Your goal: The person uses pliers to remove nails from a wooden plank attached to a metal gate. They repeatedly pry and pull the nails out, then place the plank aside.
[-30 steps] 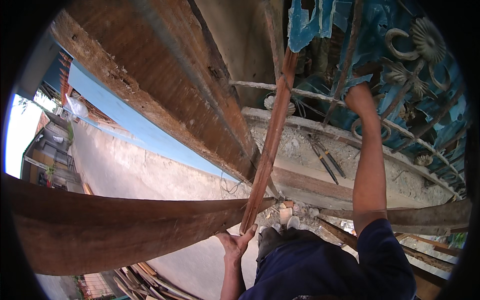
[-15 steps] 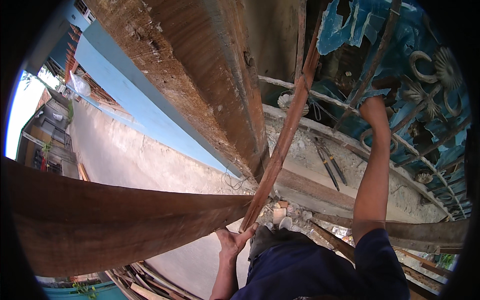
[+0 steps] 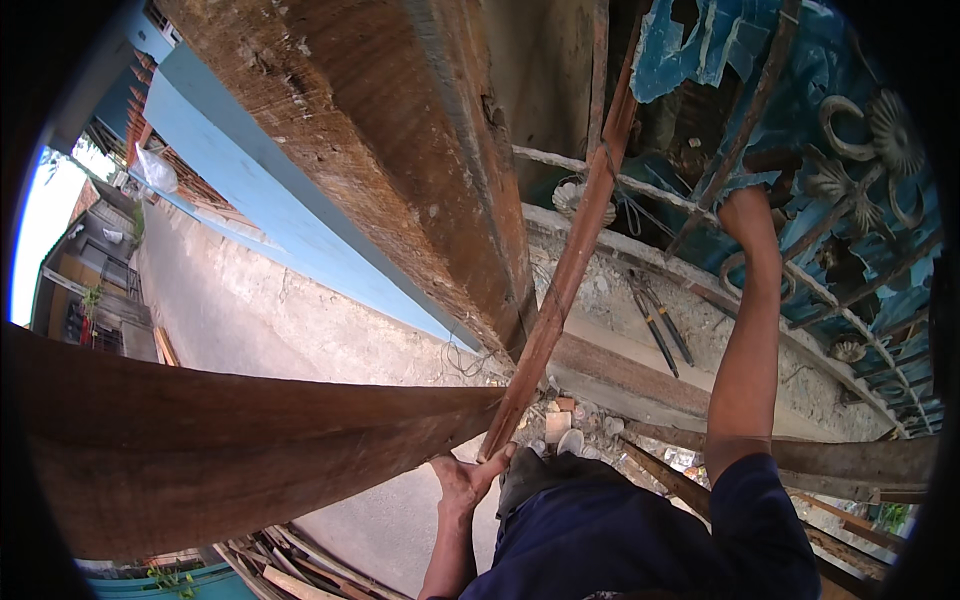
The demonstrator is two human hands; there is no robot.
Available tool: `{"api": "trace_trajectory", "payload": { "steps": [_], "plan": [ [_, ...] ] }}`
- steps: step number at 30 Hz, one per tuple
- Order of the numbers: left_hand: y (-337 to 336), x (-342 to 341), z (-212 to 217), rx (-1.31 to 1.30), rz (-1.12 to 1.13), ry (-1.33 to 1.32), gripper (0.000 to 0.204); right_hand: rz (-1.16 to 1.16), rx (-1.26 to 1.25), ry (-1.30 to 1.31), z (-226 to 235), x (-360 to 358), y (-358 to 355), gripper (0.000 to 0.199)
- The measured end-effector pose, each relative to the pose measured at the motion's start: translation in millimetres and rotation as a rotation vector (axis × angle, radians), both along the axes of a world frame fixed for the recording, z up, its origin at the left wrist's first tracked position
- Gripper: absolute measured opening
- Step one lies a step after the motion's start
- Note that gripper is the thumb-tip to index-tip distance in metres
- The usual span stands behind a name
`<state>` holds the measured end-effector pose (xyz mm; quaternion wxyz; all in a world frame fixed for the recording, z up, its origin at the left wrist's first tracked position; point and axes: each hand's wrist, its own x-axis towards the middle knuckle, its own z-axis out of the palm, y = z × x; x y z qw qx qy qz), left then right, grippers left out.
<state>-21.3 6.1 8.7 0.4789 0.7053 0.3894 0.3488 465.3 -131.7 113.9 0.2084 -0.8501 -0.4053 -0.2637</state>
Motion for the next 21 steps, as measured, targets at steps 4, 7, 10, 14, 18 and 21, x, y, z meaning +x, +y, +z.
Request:
{"api": "trace_trajectory", "payload": {
  "steps": [4,7,10,14,18,21],
  "plan": [
    [0,0,2,-0.005,0.004,0.023,0.084,-0.019,-0.016,0.039,0,0,-1,0.022],
    [1,1,1,-0.007,0.001,0.006,0.085,-0.019,-0.063,0.013,0,3,-2,0.021],
    [1,1,0,-0.013,0.003,0.016,0.089,-0.005,-0.098,-0.040,-6,10,-4,0.021],
    [1,-1,-4,0.016,0.014,0.024,0.094,-0.001,-0.097,-0.050,-10,14,-4,0.020],
    [1,-3,-7,0.011,0.008,0.036,0.101,-0.052,-0.120,-0.023,-10,15,-3,0.020],
    [3,-8,-19,0.018,0.005,0.051,0.110,-0.041,-0.156,-0.025,-2,5,-2,0.020]
  ]
}}
